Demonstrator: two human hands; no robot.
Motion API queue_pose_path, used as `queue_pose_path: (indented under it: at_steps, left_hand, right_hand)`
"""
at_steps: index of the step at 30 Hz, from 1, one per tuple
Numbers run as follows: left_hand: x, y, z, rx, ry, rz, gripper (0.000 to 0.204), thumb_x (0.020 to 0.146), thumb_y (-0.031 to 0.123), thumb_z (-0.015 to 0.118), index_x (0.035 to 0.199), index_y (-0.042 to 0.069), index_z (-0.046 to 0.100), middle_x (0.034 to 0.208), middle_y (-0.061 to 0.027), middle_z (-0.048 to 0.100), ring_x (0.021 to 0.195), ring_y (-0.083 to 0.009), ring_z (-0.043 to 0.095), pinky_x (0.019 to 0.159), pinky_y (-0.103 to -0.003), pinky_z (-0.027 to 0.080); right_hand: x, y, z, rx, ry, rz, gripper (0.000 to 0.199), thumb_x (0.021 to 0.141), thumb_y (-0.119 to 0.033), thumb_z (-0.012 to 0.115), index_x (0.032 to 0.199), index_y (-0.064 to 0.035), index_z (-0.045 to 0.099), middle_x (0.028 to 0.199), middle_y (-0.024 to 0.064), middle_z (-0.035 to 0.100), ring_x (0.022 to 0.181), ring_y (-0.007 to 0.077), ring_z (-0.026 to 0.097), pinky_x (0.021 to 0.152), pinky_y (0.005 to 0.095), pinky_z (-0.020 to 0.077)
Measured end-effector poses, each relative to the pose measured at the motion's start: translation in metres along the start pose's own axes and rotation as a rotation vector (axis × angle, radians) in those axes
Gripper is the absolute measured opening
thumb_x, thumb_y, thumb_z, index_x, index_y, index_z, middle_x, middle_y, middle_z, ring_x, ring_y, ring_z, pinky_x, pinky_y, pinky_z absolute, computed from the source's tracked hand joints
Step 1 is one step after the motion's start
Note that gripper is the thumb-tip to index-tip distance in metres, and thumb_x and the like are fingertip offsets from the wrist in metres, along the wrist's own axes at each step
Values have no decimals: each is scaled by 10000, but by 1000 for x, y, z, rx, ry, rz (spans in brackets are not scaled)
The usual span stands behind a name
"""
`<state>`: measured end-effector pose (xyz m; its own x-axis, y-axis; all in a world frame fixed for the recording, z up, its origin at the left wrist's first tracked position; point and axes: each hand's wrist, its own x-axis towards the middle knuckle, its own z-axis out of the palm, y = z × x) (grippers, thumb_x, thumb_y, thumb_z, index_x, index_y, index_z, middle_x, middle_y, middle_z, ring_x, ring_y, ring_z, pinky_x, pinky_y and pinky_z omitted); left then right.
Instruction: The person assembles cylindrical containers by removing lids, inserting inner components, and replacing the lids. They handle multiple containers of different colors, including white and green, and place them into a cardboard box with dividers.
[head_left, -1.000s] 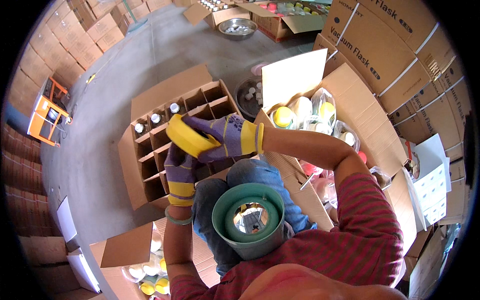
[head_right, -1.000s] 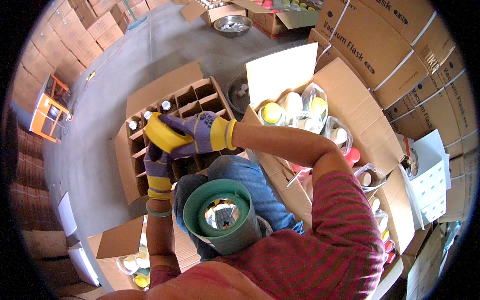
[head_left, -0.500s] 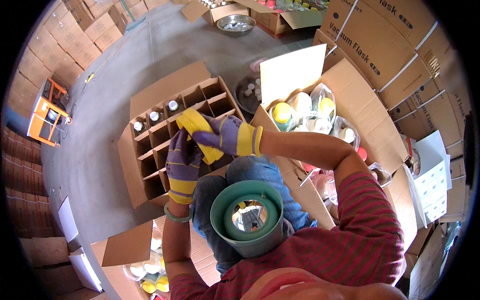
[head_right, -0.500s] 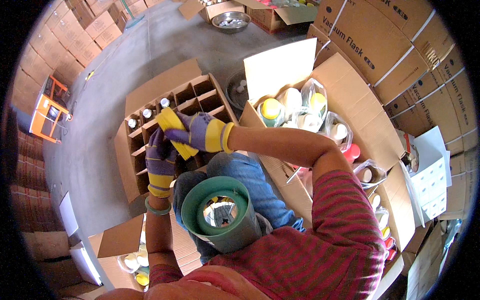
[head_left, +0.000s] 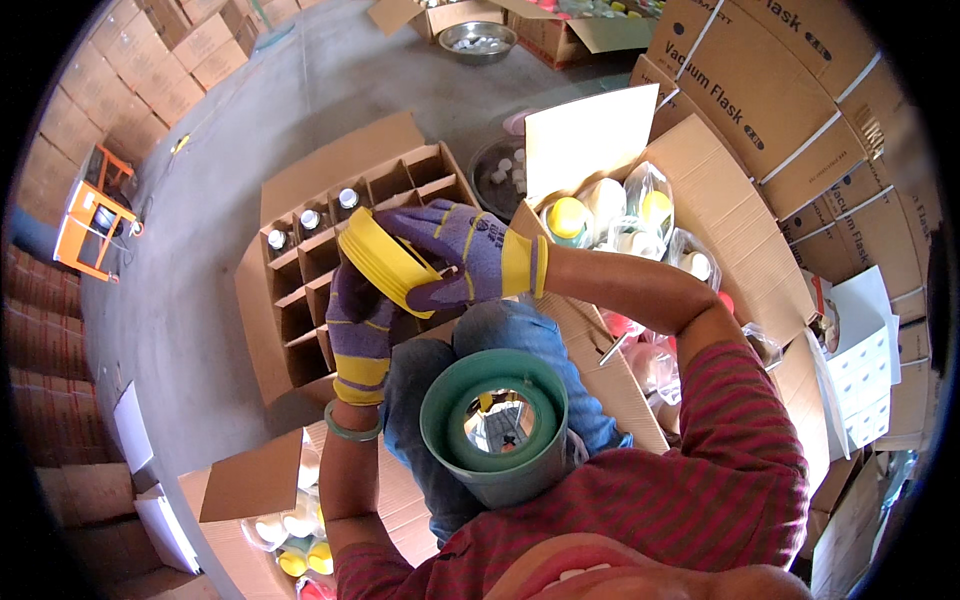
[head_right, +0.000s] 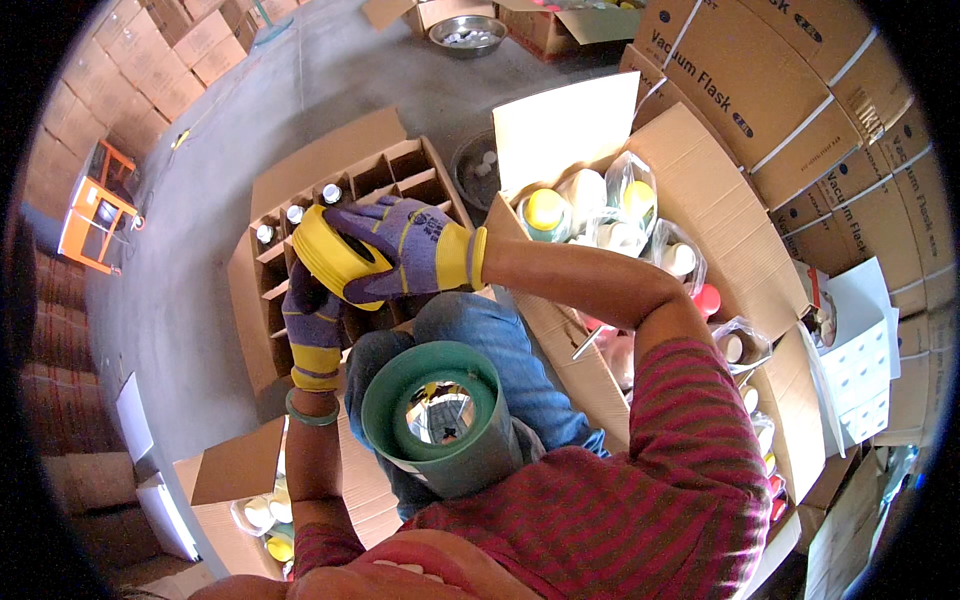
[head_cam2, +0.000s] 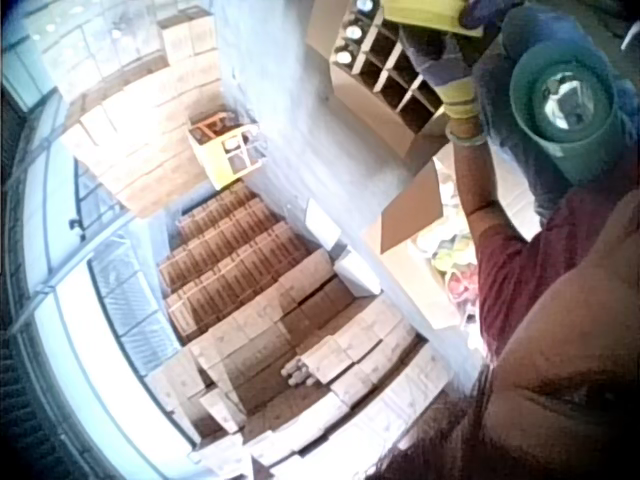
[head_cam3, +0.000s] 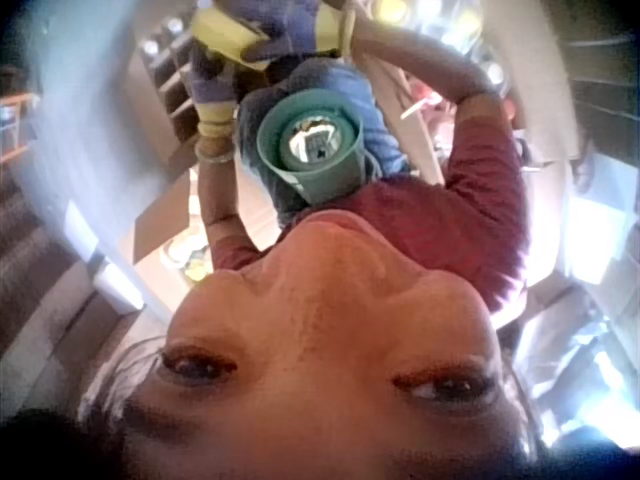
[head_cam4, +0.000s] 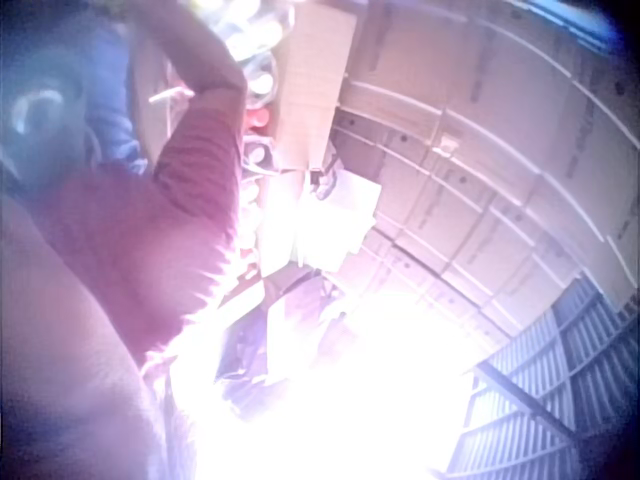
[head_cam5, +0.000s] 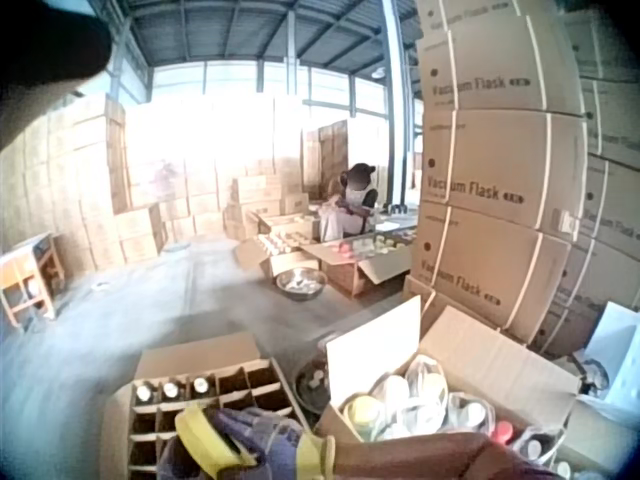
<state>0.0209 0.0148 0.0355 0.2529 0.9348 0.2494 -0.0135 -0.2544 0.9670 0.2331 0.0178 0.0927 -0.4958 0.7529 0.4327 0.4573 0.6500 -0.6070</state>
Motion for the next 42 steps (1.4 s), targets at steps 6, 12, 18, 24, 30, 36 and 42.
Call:
queue_pose_path:
  at_steps: [6,12,18,24,30,36,42]
  left_hand:
    - [5,11,0,541,-28,403,606,798,63,725,1352,46,481,1337,-164,492,1177,-309,561,972,-380,495]
    - [5,21,3,669,-37,423,602,770,229,792,1302,77,554,1228,-159,572,1068,-296,620,873,-358,547]
    - [8,25,1,844,-27,733,577,770,261,788,1288,119,578,1240,-152,596,1070,-277,615,910,-363,515]
    - [-12,37,-3,337,177,714,414,907,123,637,1292,6,541,1255,-126,607,1140,-233,586,980,-339,453]
    - [-25,27,-31,57,-219,399,410,1032,266,397,1282,-24,543,1262,-156,592,1179,-250,555,1034,-360,412]
    - [-51,32,-9,-124,-512,374,422,1048,261,327,1264,-12,565,1268,-155,591,1213,-259,538,1062,-365,390]
    - [-60,39,-6,-86,-571,377,498,1058,281,225,1258,-22,566,1290,-159,580,1247,-282,513,1099,-381,351]
  right_hand:
    - [-7,-5,16,651,-80,341,861,929,-520,564,1534,-60,157,1361,172,507,1228,222,500,1029,329,412]
    - [-10,-7,7,1151,71,554,567,969,-477,502,1349,-57,519,1192,132,647,1059,204,646,889,347,534]
    - [-12,-28,-10,1036,143,572,580,1017,-492,368,1360,-38,480,1207,84,624,1051,163,614,902,274,503]
    - [-55,5,-36,353,254,76,248,1014,-227,496,1029,-45,664,900,52,655,771,163,617,670,285,498]
    - [-55,-66,-69,119,-371,-354,563,830,-225,708,1291,49,537,1277,213,586,1173,382,575,1000,420,457]
    - [-61,-70,-55,-23,-517,-569,689,823,-495,579,1173,99,579,1236,287,575,1151,456,572,968,478,478]
    - [-66,-68,-48,-26,-597,-531,678,843,-515,565,1163,82,595,1235,286,577,1181,439,555,996,500,449]
